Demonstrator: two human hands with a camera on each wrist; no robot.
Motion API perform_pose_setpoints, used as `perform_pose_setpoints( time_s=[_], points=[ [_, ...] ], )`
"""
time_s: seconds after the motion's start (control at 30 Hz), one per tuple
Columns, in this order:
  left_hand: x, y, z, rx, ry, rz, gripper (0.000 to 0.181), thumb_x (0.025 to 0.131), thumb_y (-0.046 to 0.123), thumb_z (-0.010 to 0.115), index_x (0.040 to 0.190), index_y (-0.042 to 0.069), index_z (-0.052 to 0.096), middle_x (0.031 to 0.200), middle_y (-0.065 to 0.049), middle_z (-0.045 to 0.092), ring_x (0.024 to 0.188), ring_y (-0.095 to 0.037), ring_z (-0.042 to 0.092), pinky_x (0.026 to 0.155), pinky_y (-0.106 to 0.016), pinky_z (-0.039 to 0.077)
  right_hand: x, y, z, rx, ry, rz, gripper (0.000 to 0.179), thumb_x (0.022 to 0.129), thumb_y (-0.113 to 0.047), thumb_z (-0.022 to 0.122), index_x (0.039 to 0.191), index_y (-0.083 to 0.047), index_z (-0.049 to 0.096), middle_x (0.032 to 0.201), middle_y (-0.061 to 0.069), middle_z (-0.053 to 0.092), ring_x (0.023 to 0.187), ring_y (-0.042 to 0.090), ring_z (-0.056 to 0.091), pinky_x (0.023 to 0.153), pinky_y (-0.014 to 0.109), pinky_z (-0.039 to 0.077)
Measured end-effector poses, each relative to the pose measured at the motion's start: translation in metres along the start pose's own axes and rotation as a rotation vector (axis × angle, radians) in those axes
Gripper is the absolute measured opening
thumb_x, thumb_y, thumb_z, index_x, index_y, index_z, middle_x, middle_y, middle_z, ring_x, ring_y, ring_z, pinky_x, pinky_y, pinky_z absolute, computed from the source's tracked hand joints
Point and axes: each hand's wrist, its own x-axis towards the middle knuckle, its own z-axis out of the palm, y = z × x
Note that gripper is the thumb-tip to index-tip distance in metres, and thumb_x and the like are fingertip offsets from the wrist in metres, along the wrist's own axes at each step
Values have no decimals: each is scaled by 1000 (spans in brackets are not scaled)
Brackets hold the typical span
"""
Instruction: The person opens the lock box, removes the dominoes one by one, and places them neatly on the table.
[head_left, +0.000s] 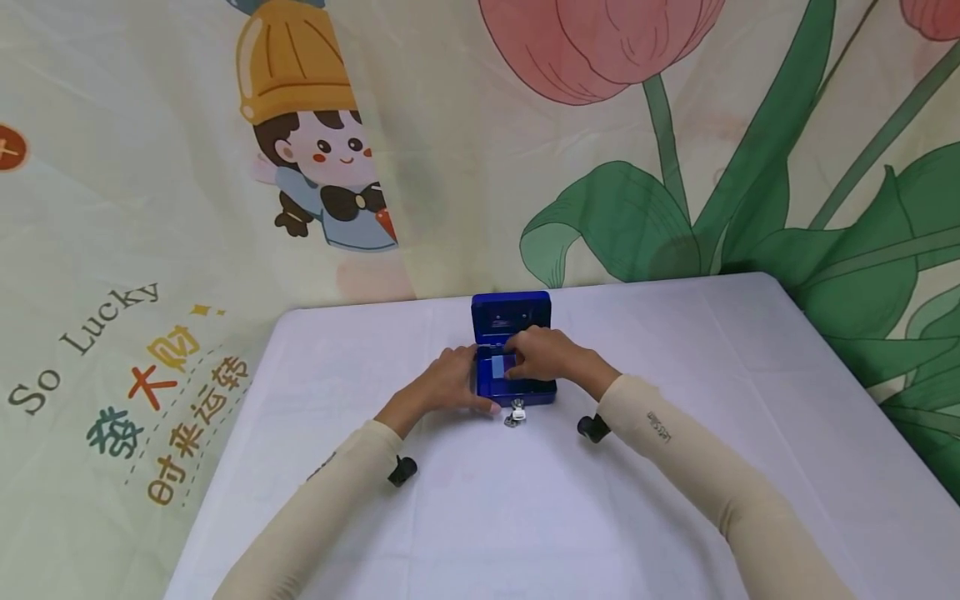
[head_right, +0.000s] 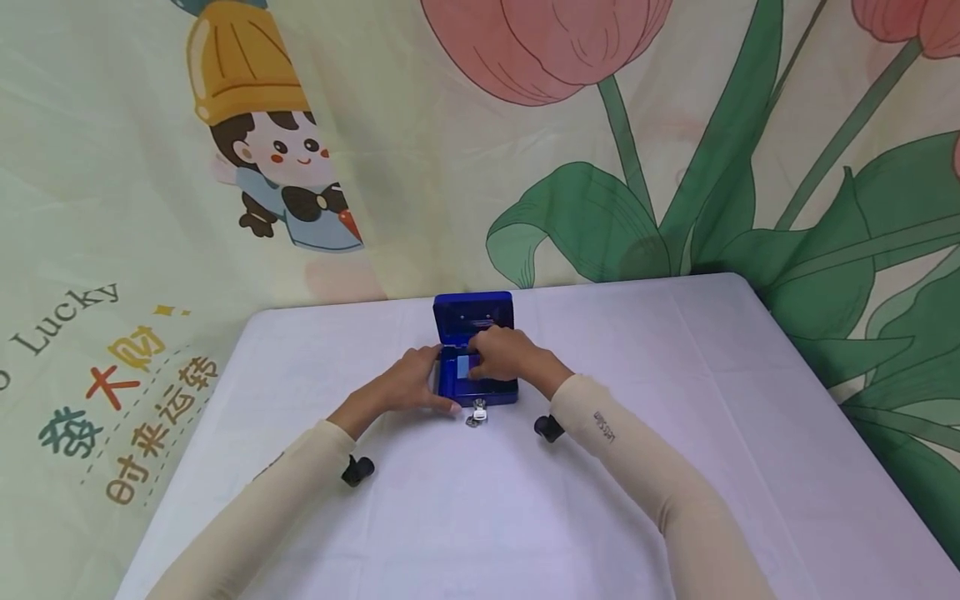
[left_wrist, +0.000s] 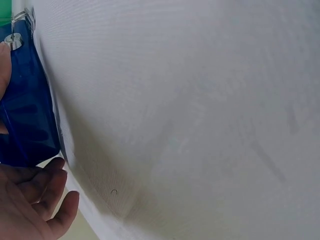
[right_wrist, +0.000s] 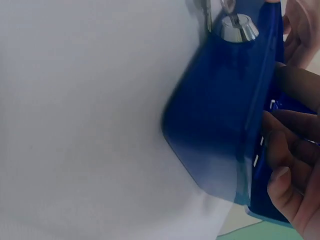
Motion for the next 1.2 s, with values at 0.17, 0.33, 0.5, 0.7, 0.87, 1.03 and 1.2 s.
perform_pose_setpoints(
  time_s=[0.17, 0.33, 0.5, 0.7, 0.87, 1.03, 1.2],
  points=[
    [0, 0, 0, 8, 8, 7, 115, 67, 62, 86, 156, 11, 32, 140, -13, 57, 118, -34, 50, 105, -53, 44, 7, 0, 9, -33, -11, -22, 45, 91, -36, 75, 125, -7, 69, 91, 3, 74, 76, 14, 64, 76, 32, 57],
    [0, 0, 2, 4, 7, 21, 115, 68, 62, 86, 156, 10, 32, 137, -13, 58, 117, -31, 50, 105, -49, 43, 11, -1, 15, -68, -21, -30, 41, 90, -37, 75, 119, -8, 72, 93, 2, 74, 76, 13, 65, 77, 32, 58],
    [1, 0, 2, -7, 17, 55, 114, 68, 59, 87, 155, 9, 33, 138, -13, 58, 119, -29, 51, 107, -48, 39, 14, -3, 18, -70, -18, -36, 38, 90, -36, 76, 115, -8, 73, 88, 2, 73, 74, 13, 64, 75, 31, 57],
    [-2, 0, -1, -20, 5, 33, 115, 68, 59, 86, 156, 9, 31, 141, -12, 56, 122, -29, 49, 108, -48, 39, 17, -6, 20, -71, -5, -38, 33, 91, -34, 75, 111, -8, 74, 77, -1, 67, 71, 15, 60, 71, 31, 52],
    [-3, 1, -1, -18, -2, 21, 115, 69, 59, 86, 157, 10, 29, 142, -13, 55, 123, -31, 47, 109, -48, 39, 16, -8, 20, -74, 7, -43, 31, 91, -33, 76, 110, -9, 74, 79, -1, 68, 71, 14, 60, 73, 32, 53],
    [-4, 1, -2, -26, -2, 12, 115, 69, 59, 86, 157, 11, 29, 143, -13, 54, 123, -32, 46, 109, -50, 39, 15, -10, 20, -81, 10, -41, 33, 90, -33, 76, 112, -9, 73, 82, -1, 69, 71, 13, 60, 73, 33, 54],
    [-3, 1, -1, -22, 0, 25, 115, 69, 59, 86, 157, 10, 31, 143, -13, 55, 122, -30, 48, 108, -48, 39, 14, -12, 22, -84, 11, -39, 35, 89, -33, 77, 114, -9, 73, 84, -1, 70, 72, 13, 60, 73, 35, 54]
  ],
)
